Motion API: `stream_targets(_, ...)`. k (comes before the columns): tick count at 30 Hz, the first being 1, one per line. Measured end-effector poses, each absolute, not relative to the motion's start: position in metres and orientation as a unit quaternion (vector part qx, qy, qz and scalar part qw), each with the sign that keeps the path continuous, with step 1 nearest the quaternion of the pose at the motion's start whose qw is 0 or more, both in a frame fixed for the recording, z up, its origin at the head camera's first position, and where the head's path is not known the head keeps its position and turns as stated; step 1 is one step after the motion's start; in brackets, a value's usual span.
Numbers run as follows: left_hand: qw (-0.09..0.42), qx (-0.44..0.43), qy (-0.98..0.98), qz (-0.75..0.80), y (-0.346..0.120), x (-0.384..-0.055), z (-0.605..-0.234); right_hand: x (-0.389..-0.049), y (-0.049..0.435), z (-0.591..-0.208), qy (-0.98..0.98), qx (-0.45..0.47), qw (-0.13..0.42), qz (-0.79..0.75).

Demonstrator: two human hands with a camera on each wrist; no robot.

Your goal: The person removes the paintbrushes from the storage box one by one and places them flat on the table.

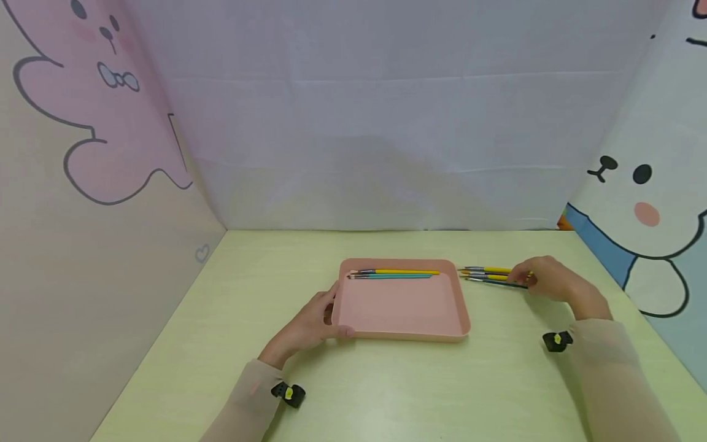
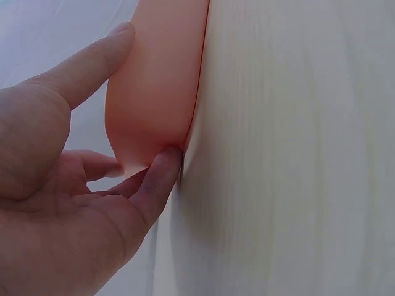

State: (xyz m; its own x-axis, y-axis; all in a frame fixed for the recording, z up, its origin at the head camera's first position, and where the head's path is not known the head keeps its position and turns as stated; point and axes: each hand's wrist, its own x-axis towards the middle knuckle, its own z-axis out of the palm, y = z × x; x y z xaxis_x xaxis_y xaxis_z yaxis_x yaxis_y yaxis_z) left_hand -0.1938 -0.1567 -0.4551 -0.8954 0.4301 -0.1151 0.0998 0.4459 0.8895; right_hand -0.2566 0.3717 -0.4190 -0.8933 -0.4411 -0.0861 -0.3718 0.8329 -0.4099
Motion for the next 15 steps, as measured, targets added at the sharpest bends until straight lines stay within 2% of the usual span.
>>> stream_targets(15,0.162,0.147,0.840,0.497,-0.156,-0.193,-0.453,-0.262,0.373,-0.430,0.954,-0.220,0.083,-0.185)
